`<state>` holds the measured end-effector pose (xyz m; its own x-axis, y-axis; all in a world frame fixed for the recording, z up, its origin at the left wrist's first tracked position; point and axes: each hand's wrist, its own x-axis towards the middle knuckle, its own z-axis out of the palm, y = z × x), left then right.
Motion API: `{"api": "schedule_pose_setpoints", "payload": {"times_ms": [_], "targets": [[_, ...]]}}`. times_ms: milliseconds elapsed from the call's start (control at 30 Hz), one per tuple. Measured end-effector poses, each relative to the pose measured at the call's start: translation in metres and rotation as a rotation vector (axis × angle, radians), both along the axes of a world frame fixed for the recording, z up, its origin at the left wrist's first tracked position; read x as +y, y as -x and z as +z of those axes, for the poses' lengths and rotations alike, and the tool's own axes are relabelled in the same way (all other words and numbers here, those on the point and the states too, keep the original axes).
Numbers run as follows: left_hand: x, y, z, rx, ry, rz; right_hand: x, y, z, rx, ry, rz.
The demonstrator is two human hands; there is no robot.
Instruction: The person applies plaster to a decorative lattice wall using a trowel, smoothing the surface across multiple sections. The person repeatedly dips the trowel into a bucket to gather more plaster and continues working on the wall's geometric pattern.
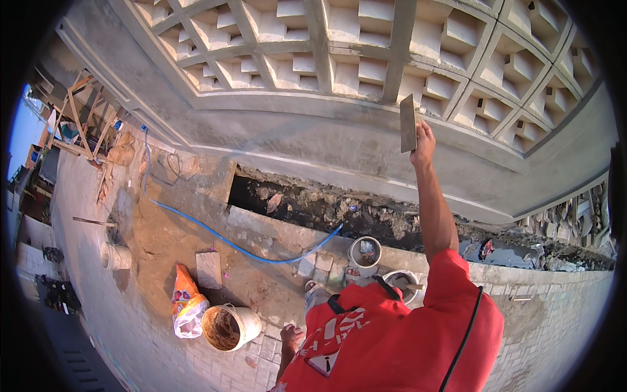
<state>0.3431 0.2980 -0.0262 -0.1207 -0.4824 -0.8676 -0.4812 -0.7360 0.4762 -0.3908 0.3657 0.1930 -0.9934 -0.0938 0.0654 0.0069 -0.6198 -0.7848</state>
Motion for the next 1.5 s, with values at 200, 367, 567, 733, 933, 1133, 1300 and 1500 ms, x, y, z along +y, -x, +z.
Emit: {"api": "schedule_pose_setpoints", "payload": {"times_ms": [200,367,567,733,933,1133,1300,1500], "targets": [[0.003,0.001,0.009,-0.025,-0.008,0.021,0.000,-0.003,-0.008,-0.007,0.001,-0.016],[0.002,0.003,0.008,-0.022,-0.021,0.026,0.000,-0.004,-0.002,-0.073,-0.012,0.006],[-0.007,0.012,0.003,-0.008,-0.037,0.004,0.017,-0.057,-0.008,-0.254,0.164,0.178],[-0.031,0.017,-0.004,0.013,-0.050,-0.040,0.025,-0.117,0.000,-0.312,0.182,0.279],[-0.081,0.025,-0.017,0.053,-0.068,-0.113,0.031,-0.144,0.017,-0.184,0.062,0.195],[-0.158,0.025,-0.030,0.075,-0.107,-0.098,0.020,-0.175,0.054,-0.233,0.268,0.301],[-0.227,0.014,-0.087,0.156,-0.260,-0.283,0.005,-0.200,0.057,-0.243,0.366,0.279],[-0.241,0.053,-0.058,-0.040,-0.008,-0.580,0.058,-0.231,0.007,-0.271,0.206,0.269]]}}
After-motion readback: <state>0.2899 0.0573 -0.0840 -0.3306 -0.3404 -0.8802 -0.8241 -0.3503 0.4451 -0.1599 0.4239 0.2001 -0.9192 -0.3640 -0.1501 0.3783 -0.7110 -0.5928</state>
